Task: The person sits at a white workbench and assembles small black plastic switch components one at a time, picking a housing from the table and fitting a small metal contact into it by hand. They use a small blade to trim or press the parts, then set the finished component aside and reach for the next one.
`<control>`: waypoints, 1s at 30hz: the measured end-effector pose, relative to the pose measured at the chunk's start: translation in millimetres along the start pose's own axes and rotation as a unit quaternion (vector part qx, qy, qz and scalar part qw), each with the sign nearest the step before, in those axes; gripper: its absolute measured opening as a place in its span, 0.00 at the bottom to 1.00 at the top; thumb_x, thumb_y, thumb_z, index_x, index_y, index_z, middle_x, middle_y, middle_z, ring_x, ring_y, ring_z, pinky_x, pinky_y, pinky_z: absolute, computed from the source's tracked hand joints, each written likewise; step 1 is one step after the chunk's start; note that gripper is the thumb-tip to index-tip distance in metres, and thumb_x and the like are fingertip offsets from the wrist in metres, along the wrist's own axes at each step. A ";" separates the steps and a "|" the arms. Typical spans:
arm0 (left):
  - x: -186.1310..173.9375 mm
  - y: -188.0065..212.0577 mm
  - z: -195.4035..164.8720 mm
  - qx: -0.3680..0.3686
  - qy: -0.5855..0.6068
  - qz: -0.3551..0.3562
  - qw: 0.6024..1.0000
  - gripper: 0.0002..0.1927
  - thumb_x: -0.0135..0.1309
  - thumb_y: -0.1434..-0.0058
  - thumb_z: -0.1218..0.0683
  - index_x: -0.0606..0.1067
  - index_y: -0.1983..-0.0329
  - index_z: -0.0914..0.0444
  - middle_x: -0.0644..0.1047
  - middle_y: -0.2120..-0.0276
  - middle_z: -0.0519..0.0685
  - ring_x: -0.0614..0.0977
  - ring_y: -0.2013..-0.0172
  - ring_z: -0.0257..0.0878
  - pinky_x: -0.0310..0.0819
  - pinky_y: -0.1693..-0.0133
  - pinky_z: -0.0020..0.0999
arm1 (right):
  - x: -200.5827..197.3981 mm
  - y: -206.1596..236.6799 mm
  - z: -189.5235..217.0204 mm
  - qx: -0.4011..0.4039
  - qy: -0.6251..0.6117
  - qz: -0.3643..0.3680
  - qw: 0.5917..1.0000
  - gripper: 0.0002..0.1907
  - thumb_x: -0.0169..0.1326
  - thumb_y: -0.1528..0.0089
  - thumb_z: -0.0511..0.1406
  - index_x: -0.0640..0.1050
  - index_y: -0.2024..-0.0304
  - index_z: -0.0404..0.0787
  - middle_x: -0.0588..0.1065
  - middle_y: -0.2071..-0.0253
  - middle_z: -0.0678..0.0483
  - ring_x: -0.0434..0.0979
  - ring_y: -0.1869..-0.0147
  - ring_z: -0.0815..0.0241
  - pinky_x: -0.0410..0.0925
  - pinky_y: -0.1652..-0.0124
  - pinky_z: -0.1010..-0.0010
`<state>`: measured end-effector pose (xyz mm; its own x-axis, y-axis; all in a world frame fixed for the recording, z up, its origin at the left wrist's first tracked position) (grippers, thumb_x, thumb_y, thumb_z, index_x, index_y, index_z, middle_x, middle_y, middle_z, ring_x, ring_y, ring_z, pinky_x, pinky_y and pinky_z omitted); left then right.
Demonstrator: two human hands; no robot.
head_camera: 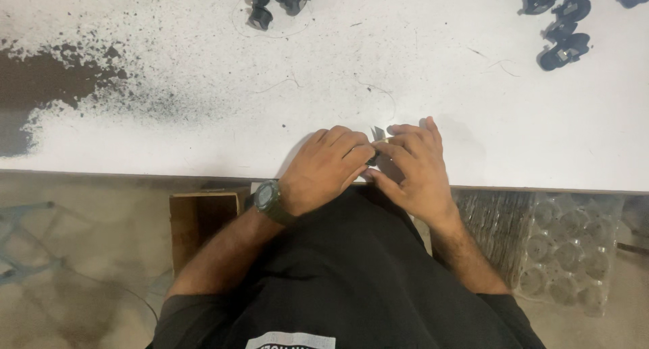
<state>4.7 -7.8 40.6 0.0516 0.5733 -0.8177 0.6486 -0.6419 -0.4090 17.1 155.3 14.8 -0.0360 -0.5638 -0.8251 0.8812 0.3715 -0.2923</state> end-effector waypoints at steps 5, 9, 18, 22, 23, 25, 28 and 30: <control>3.1 -0.7 0.6 -0.004 -0.028 0.017 0.999 0.17 0.60 0.40 0.57 0.77 0.46 0.57 0.76 0.47 0.45 0.77 0.46 0.42 0.71 0.50 0.40 | -3.5 2.1 -4.2 0.003 -0.009 -0.026 1.000 0.23 0.68 0.45 0.39 0.79 0.48 0.43 0.73 0.49 0.51 0.69 0.33 0.48 0.49 0.27 0.37; -8.4 5.2 6.7 -0.031 -0.014 -0.056 0.998 0.19 0.60 0.39 0.56 0.76 0.44 0.59 0.76 0.44 0.46 0.77 0.44 0.43 0.71 0.46 0.41 | -5.4 -2.7 1.6 0.022 0.038 -0.070 0.997 0.21 0.69 0.44 0.40 0.79 0.51 0.43 0.72 0.48 0.50 0.69 0.35 0.47 0.51 0.28 0.37; -22.7 48.4 27.5 -0.141 -0.045 -0.124 0.981 0.19 0.63 0.41 0.51 0.78 0.49 0.63 0.78 0.51 0.50 0.77 0.47 0.46 0.70 0.46 0.45 | -16.9 -0.9 -2.3 0.025 0.001 -0.146 0.989 0.27 0.67 0.46 0.42 0.77 0.47 0.38 0.72 0.48 0.45 0.69 0.35 0.43 0.55 0.31 0.39; -13.2 49.3 24.5 -0.125 -0.092 -0.136 0.978 0.17 0.63 0.41 0.49 0.78 0.53 0.63 0.78 0.54 0.51 0.78 0.49 0.46 0.70 0.49 0.45 | -19.3 12.0 -13.3 0.018 -0.042 -0.230 0.972 0.15 0.60 0.38 0.37 0.78 0.51 0.39 0.75 0.49 0.47 0.73 0.35 0.46 0.61 0.29 0.43; -9.9 47.7 24.6 -0.124 -0.103 -0.138 0.977 0.17 0.63 0.41 0.48 0.78 0.54 0.63 0.78 0.55 0.51 0.78 0.50 0.46 0.70 0.50 0.45 | -20.5 14.6 -16.1 0.014 -0.050 -0.250 0.967 0.12 0.59 0.37 0.36 0.78 0.52 0.40 0.75 0.50 0.48 0.74 0.36 0.46 0.62 0.29 0.44; -4.9 45.0 27.3 -0.126 -0.114 -0.138 0.976 0.16 0.62 0.40 0.47 0.78 0.56 0.63 0.78 0.56 0.51 0.78 0.51 0.46 0.70 0.51 0.45 | -18.6 15.3 -19.2 0.006 -0.043 -0.246 0.968 0.09 0.58 0.37 0.36 0.79 0.55 0.40 0.77 0.53 0.49 0.75 0.38 0.48 0.62 0.30 0.44; -0.5 44.8 29.1 -0.129 -0.125 -0.138 0.974 0.14 0.61 0.40 0.48 0.78 0.59 0.62 0.78 0.56 0.51 0.78 0.51 0.46 0.71 0.51 0.45 | -18.5 14.1 -20.0 0.000 -0.034 -0.241 0.970 0.08 0.58 0.36 0.36 0.79 0.57 0.40 0.77 0.55 0.49 0.76 0.40 0.49 0.63 0.33 0.46; 0.9 44.7 29.7 -0.126 -0.130 -0.140 0.973 0.13 0.61 0.40 0.48 0.78 0.60 0.62 0.78 0.56 0.51 0.78 0.51 0.45 0.71 0.51 0.45 | -19.2 11.5 -18.9 0.001 -0.032 -0.234 0.972 0.08 0.59 0.37 0.37 0.80 0.58 0.40 0.77 0.57 0.50 0.76 0.42 0.50 0.63 0.34 0.46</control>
Point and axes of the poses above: each hand's wrist, its own y-axis away from the middle knuckle, its own x-axis out of the palm, z = x × y, the point moved 6 cm from there along -y, towards the middle knuckle
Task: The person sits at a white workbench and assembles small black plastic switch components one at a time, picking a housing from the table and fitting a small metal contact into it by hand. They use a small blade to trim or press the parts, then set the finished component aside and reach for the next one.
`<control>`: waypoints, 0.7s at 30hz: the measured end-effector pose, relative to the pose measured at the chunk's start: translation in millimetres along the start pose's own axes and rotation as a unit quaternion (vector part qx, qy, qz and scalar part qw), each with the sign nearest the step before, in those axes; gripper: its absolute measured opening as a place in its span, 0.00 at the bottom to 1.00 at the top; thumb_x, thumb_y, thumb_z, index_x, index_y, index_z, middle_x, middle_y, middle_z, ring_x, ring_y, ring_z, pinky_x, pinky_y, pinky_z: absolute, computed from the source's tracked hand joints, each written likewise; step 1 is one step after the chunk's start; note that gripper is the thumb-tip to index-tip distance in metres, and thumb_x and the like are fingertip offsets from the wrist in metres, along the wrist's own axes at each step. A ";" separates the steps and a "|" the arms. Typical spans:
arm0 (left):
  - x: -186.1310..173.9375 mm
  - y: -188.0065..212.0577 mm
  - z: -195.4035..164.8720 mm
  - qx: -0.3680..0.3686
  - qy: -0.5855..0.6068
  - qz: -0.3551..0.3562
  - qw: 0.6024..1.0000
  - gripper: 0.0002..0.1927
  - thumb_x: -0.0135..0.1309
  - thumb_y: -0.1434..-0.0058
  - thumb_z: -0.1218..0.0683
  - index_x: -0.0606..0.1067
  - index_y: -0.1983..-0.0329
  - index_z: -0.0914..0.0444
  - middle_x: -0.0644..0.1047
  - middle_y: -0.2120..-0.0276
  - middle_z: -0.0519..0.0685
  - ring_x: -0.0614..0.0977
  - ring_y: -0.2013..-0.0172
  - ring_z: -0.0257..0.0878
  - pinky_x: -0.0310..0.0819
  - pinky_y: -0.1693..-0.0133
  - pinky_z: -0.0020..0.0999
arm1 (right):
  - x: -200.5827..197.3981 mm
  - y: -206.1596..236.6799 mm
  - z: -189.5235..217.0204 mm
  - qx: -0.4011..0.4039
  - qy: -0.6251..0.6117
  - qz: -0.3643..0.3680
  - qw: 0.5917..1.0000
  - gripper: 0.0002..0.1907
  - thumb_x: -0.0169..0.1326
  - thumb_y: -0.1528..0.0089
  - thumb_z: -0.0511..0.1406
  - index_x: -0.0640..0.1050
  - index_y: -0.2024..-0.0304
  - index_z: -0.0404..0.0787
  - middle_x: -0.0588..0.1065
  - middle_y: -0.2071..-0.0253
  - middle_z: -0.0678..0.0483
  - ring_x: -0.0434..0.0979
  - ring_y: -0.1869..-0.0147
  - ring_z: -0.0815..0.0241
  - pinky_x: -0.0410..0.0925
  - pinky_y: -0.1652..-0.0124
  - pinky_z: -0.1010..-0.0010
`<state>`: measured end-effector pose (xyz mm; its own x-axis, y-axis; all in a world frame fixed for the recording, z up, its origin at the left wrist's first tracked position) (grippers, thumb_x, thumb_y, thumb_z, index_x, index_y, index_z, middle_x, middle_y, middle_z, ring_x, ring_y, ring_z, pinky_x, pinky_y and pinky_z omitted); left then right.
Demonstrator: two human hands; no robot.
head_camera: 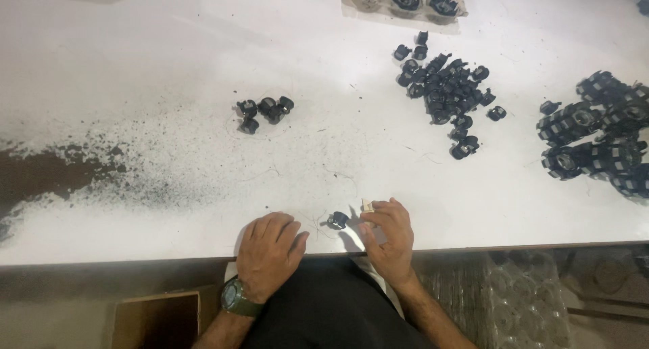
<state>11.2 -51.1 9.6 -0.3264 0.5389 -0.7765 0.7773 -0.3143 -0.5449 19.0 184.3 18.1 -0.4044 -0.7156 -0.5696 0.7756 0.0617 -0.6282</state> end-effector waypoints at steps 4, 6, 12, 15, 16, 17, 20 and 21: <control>2.3 -0.1 0.7 0.000 -0.002 0.000 1.000 0.12 0.60 0.40 0.49 0.78 0.60 0.61 0.78 0.57 0.51 0.78 0.51 0.45 0.71 0.51 0.45 | 0.4 -5.1 3.2 0.005 -0.003 0.014 1.000 0.07 0.59 0.37 0.37 0.80 0.60 0.40 0.77 0.59 0.51 0.77 0.44 0.50 0.64 0.35 0.48; 4.2 -0.5 1.0 -0.002 -0.002 0.006 1.000 0.12 0.59 0.40 0.49 0.78 0.60 0.61 0.78 0.57 0.51 0.78 0.51 0.45 0.72 0.51 0.45 | -0.6 -6.5 4.3 0.009 -0.001 0.016 1.000 0.07 0.59 0.37 0.37 0.80 0.60 0.40 0.77 0.59 0.50 0.76 0.44 0.50 0.64 0.36 0.49; 6.7 -2.0 0.7 -0.001 -0.005 0.012 1.000 0.13 0.59 0.40 0.48 0.78 0.60 0.61 0.79 0.57 0.51 0.79 0.51 0.46 0.72 0.52 0.46 | -1.5 -9.4 6.2 0.014 0.004 0.015 1.000 0.07 0.59 0.37 0.37 0.81 0.62 0.40 0.78 0.59 0.51 0.77 0.45 0.52 0.66 0.37 0.50; 6.5 -1.4 -0.3 -0.008 0.001 0.015 1.000 0.12 0.59 0.41 0.48 0.78 0.60 0.61 0.79 0.57 0.51 0.79 0.52 0.46 0.71 0.52 0.46 | -1.4 -9.6 5.8 0.017 0.005 0.021 1.000 0.07 0.59 0.37 0.37 0.82 0.62 0.40 0.78 0.60 0.51 0.77 0.45 0.52 0.66 0.38 0.50; 5.8 -1.4 -0.3 -0.008 0.003 0.012 1.000 0.12 0.59 0.41 0.49 0.78 0.60 0.61 0.79 0.57 0.51 0.79 0.51 0.46 0.72 0.52 0.46 | -1.1 -9.7 5.5 0.018 0.008 0.023 1.000 0.07 0.59 0.37 0.37 0.81 0.62 0.40 0.78 0.59 0.51 0.77 0.45 0.51 0.66 0.38 0.50; 5.1 -1.6 0.0 -0.009 0.004 0.008 1.000 0.12 0.59 0.41 0.49 0.78 0.60 0.61 0.79 0.57 0.50 0.79 0.51 0.46 0.72 0.51 0.46 | -1.0 -9.5 5.4 0.017 0.009 0.025 1.000 0.07 0.59 0.37 0.37 0.81 0.62 0.40 0.78 0.59 0.51 0.77 0.45 0.51 0.66 0.38 0.50; 5.6 -1.6 0.4 -0.003 0.002 0.012 1.000 0.13 0.59 0.40 0.49 0.78 0.60 0.62 0.79 0.57 0.51 0.79 0.52 0.46 0.72 0.52 0.45 | -0.8 -8.5 4.3 0.019 0.010 0.025 0.999 0.08 0.59 0.37 0.38 0.82 0.62 0.39 0.77 0.59 0.50 0.77 0.45 0.51 0.66 0.38 0.50; 5.8 -1.8 0.7 -0.003 0.002 0.012 1.000 0.13 0.59 0.41 0.49 0.78 0.60 0.61 0.79 0.57 0.51 0.79 0.52 0.46 0.72 0.52 0.45 | 0.0 -8.5 3.5 0.025 0.016 0.029 0.999 0.08 0.59 0.37 0.38 0.82 0.62 0.40 0.77 0.59 0.50 0.77 0.44 0.51 0.65 0.37 0.49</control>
Point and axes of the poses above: each hand's wrist, its own y-axis away from the middle knuckle, its own x-axis out of the palm, z = x × y, the point moved 6 cm from there along -y, towards the middle knuckle
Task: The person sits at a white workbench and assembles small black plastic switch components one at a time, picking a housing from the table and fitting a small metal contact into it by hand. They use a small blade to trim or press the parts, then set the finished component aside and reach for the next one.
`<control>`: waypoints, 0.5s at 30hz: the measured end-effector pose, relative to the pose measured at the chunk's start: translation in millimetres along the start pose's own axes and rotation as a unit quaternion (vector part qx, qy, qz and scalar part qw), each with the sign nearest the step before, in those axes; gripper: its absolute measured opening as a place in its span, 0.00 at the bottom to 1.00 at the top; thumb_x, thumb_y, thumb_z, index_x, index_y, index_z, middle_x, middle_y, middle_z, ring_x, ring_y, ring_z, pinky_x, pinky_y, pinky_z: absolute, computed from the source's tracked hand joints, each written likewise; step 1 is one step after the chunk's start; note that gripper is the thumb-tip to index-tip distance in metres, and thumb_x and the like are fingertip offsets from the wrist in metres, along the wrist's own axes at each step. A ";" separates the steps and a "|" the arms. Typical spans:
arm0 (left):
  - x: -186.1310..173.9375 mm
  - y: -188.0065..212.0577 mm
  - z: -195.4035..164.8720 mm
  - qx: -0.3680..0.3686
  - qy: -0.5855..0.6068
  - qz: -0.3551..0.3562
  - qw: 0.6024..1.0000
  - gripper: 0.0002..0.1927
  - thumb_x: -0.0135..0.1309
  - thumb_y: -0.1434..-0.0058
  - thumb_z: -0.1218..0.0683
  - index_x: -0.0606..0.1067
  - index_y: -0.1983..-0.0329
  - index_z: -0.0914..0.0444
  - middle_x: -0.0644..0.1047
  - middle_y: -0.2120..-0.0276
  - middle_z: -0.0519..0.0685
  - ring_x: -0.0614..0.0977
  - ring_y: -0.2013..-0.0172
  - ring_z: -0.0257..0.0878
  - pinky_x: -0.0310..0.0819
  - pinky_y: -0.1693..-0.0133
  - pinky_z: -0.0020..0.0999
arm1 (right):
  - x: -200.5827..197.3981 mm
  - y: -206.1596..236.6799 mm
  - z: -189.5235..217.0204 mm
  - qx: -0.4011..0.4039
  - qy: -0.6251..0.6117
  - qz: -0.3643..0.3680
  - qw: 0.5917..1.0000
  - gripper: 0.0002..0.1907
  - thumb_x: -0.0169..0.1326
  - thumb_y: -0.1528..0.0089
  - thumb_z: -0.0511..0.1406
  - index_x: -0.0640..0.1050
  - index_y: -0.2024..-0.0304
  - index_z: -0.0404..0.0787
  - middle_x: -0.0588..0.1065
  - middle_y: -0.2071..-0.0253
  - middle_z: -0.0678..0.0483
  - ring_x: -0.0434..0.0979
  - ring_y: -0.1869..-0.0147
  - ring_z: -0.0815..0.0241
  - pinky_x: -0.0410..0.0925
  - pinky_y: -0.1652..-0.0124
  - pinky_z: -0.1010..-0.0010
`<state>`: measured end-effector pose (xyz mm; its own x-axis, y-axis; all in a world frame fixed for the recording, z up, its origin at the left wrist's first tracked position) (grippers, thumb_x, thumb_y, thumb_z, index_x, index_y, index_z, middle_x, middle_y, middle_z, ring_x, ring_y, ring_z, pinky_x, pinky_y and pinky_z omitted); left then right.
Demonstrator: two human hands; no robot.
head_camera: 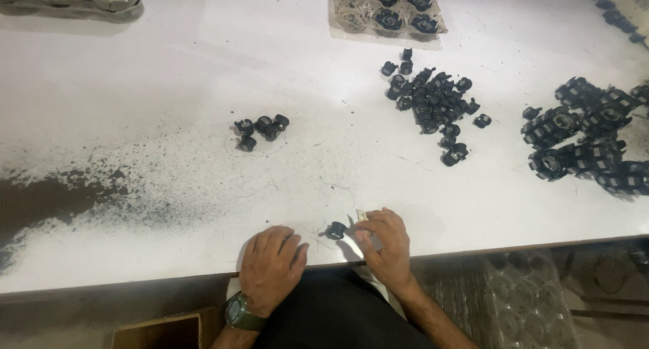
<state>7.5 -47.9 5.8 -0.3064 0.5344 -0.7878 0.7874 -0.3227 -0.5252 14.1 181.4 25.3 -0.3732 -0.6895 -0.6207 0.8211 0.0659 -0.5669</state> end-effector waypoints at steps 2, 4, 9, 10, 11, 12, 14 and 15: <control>0.6 0.2 0.3 0.000 0.000 -0.001 1.000 0.13 0.60 0.41 0.49 0.78 0.60 0.61 0.79 0.57 0.51 0.79 0.52 0.46 0.72 0.52 0.45 | 1.9 -0.7 -1.2 0.012 0.012 0.008 1.000 0.08 0.59 0.37 0.38 0.82 0.61 0.40 0.77 0.58 0.50 0.76 0.42 0.52 0.62 0.34 0.47; 2.1 0.1 0.8 -0.001 -0.002 0.007 1.000 0.13 0.60 0.41 0.49 0.78 0.60 0.62 0.79 0.57 0.51 0.79 0.52 0.46 0.72 0.52 0.46 | 4.7 -3.4 -2.4 0.028 0.039 0.017 0.999 0.12 0.60 0.38 0.38 0.80 0.55 0.39 0.74 0.51 0.46 0.70 0.36 0.47 0.56 0.32 0.42; 1.9 -0.8 0.7 -0.005 -0.001 0.002 1.000 0.13 0.60 0.41 0.49 0.78 0.60 0.61 0.78 0.57 0.51 0.78 0.52 0.46 0.72 0.52 0.46 | 5.0 -8.2 -0.6 0.039 0.052 0.020 0.998 0.23 0.58 0.37 0.39 0.73 0.42 0.36 0.62 0.34 0.37 0.54 0.25 0.36 0.50 0.31 0.39; 2.3 -0.5 0.5 -0.005 0.000 0.005 1.000 0.13 0.60 0.41 0.49 0.78 0.60 0.61 0.78 0.57 0.51 0.78 0.52 0.46 0.72 0.52 0.46 | 3.6 -7.3 -0.4 0.037 0.042 0.014 0.998 0.24 0.57 0.36 0.39 0.71 0.40 0.36 0.60 0.33 0.37 0.54 0.24 0.37 0.52 0.31 0.40; 2.9 -0.3 0.5 -0.006 0.001 0.008 1.000 0.13 0.60 0.41 0.49 0.78 0.60 0.61 0.78 0.57 0.51 0.78 0.52 0.46 0.72 0.52 0.46 | 2.1 -5.8 -0.9 0.034 0.033 0.008 0.999 0.24 0.56 0.35 0.40 0.70 0.39 0.36 0.59 0.32 0.37 0.53 0.24 0.37 0.53 0.31 0.41; 2.6 -0.1 0.7 -0.007 0.003 0.003 1.000 0.13 0.60 0.41 0.49 0.78 0.60 0.61 0.78 0.57 0.51 0.78 0.52 0.46 0.72 0.52 0.46 | 0.5 -3.7 -2.2 0.031 0.019 0.000 0.999 0.23 0.55 0.34 0.39 0.70 0.39 0.36 0.60 0.32 0.38 0.54 0.24 0.38 0.54 0.30 0.42; 1.9 1.4 1.2 -0.010 0.007 -0.004 1.000 0.13 0.60 0.41 0.49 0.78 0.60 0.61 0.78 0.57 0.50 0.78 0.51 0.46 0.72 0.52 0.46 | -1.5 2.1 -6.6 0.027 -0.009 -0.015 0.999 0.22 0.53 0.33 0.39 0.71 0.40 0.36 0.61 0.33 0.41 0.56 0.23 0.39 0.57 0.30 0.43; 2.2 2.3 0.9 -0.013 0.014 -0.003 1.000 0.13 0.60 0.42 0.49 0.78 0.60 0.61 0.78 0.56 0.50 0.78 0.51 0.46 0.72 0.52 0.46 | -1.2 5.1 -9.3 0.026 -0.023 -0.018 0.999 0.21 0.52 0.33 0.39 0.71 0.40 0.36 0.61 0.32 0.42 0.58 0.23 0.41 0.60 0.31 0.45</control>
Point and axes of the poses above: each hand's wrist, its own y-axis away from the middle knuckle, its own x-axis out of the palm, z = x × y, the point moved 6 cm from there along -y, towards the middle knuckle
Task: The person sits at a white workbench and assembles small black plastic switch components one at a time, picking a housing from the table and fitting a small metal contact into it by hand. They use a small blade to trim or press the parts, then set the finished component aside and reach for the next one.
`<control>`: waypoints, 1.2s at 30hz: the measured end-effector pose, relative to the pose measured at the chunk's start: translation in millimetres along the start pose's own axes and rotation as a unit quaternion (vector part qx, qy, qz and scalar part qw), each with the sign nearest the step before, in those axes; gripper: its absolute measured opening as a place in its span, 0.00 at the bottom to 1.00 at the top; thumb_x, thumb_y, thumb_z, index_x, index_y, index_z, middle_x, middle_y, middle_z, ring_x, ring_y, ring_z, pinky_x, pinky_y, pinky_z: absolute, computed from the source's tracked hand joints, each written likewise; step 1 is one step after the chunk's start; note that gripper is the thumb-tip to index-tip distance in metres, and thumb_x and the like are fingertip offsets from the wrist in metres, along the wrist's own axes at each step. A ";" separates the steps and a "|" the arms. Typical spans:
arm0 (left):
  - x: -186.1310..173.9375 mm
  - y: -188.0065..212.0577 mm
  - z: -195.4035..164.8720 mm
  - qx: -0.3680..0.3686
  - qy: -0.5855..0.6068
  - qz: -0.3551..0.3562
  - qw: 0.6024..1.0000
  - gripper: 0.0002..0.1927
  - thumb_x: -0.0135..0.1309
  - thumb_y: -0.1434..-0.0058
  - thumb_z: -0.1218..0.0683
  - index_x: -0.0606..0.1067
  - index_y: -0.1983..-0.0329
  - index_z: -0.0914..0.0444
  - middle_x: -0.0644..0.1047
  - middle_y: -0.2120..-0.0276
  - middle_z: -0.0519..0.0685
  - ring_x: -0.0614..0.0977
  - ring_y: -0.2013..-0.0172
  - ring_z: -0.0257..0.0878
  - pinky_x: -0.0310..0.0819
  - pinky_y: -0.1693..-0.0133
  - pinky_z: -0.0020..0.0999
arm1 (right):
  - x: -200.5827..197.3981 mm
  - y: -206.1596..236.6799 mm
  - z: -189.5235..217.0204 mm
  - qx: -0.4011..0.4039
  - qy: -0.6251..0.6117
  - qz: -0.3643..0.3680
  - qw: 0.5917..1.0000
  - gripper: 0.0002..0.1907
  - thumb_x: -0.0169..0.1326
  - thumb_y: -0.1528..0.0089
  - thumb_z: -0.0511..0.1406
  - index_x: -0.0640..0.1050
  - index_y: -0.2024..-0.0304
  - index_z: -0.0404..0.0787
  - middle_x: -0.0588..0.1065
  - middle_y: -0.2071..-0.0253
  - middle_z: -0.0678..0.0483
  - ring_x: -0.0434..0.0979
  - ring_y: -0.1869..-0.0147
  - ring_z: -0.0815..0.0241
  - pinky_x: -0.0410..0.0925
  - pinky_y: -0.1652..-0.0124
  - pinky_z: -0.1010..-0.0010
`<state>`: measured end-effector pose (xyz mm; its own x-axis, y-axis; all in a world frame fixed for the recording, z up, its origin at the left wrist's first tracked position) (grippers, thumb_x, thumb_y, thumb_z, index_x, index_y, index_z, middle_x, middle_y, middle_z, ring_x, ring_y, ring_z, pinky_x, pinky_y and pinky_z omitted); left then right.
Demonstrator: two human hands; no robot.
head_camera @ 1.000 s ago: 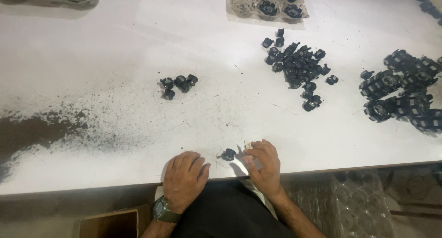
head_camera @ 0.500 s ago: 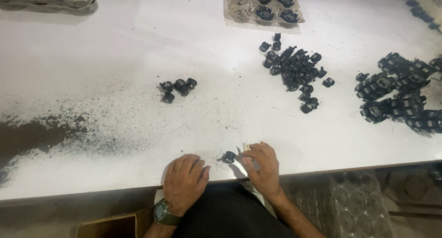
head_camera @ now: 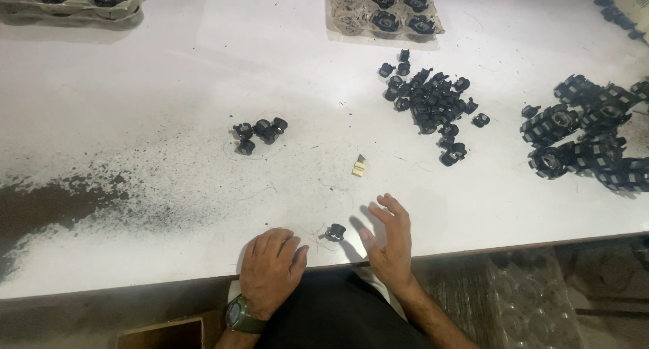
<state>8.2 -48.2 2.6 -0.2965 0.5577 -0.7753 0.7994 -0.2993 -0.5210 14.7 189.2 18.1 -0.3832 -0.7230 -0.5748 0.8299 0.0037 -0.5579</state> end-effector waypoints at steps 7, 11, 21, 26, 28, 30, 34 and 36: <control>-13.5 0.2 -34.5 0.050 0.116 -0.063 0.990 0.21 0.55 0.34 0.42 0.78 0.50 0.61 0.77 0.44 0.54 0.76 0.41 0.47 0.70 0.42 0.47 | 17.5 13.8 9.0 0.036 -0.347 0.005 0.937 0.19 0.49 0.29 0.42 0.73 0.41 0.36 0.67 0.35 0.39 0.72 0.30 0.43 0.69 0.35 0.46; -20.2 -5.1 -81.1 0.190 0.183 0.018 0.964 0.39 0.50 0.35 0.31 0.72 0.37 0.67 0.71 0.35 0.61 0.70 0.33 0.53 0.62 0.33 0.55 | 27.0 9.3 51.6 0.006 -0.463 0.101 0.880 0.28 0.46 0.29 0.46 0.62 0.34 0.36 0.66 0.36 0.39 0.68 0.30 0.45 0.65 0.32 0.46; -32.4 -11.0 -105.8 0.199 0.146 0.085 0.965 0.55 0.50 0.38 0.25 0.63 0.30 0.77 0.62 0.28 0.69 0.57 0.25 0.61 0.44 0.26 0.56 | 44.6 -20.4 86.0 0.248 -0.774 0.138 0.566 0.33 0.31 0.26 0.54 0.65 0.37 0.32 0.73 0.45 0.38 0.74 0.38 0.44 0.65 0.35 0.53; -37.0 -3.3 -94.0 0.120 0.140 0.009 0.983 0.54 0.44 0.43 0.24 0.68 0.39 0.78 0.66 0.34 0.70 0.59 0.29 0.63 0.44 0.30 0.60 | 58.8 3.3 112.6 0.250 -0.728 0.236 0.592 0.33 0.38 0.30 0.50 0.63 0.30 0.37 0.71 0.42 0.44 0.72 0.38 0.55 0.64 0.35 0.63; -37.9 -1.0 -90.8 0.104 0.195 -0.012 0.975 0.41 0.43 0.38 0.32 0.73 0.47 0.75 0.70 0.40 0.64 0.64 0.29 0.59 0.50 0.28 0.59 | 59.5 10.7 107.5 0.237 -0.683 0.241 0.648 0.35 0.43 0.29 0.51 0.63 0.30 0.32 0.71 0.43 0.45 0.70 0.37 0.57 0.63 0.33 0.66; -33.1 -3.1 -88.1 0.090 0.273 -0.012 0.958 0.31 0.45 0.35 0.38 0.76 0.52 0.73 0.74 0.44 0.61 0.68 0.31 0.57 0.54 0.28 0.57 | 60.0 15.3 101.0 0.210 -0.654 0.242 0.685 0.37 0.49 0.30 0.51 0.61 0.30 0.31 0.70 0.46 0.46 0.70 0.38 0.58 0.63 0.33 0.66; -15.8 -7.0 -81.9 0.052 0.459 0.037 0.886 0.16 0.55 0.34 0.49 0.76 0.61 0.69 0.77 0.49 0.61 0.75 0.39 0.53 0.59 0.31 0.52 | 63.8 21.2 91.6 0.159 -0.637 0.177 0.733 0.38 0.59 0.34 0.50 0.59 0.33 0.38 0.68 0.50 0.49 0.72 0.44 0.59 0.68 0.40 0.64; -7.2 -6.3 -78.8 0.057 0.527 0.052 0.847 0.12 0.58 0.34 0.52 0.76 0.63 0.67 0.78 0.50 0.60 0.77 0.42 0.50 0.63 0.34 0.49 | 62.3 20.4 85.6 0.101 -0.613 0.110 0.776 0.37 0.61 0.34 0.49 0.58 0.34 0.40 0.67 0.48 0.50 0.73 0.45 0.59 0.70 0.43 0.63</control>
<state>46.5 10.7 39.6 0.4505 0.8870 -0.1016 0.7194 -0.4281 -0.5470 42.4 85.1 22.2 0.3471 -0.8350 0.4269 0.9149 0.2016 -0.3496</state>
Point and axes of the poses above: each hand's wrist, its own y-axis away from the middle knuckle, its own x-axis out of the palm, z = x × y, the point moved 6 cm from there along -y, towards the middle knuckle
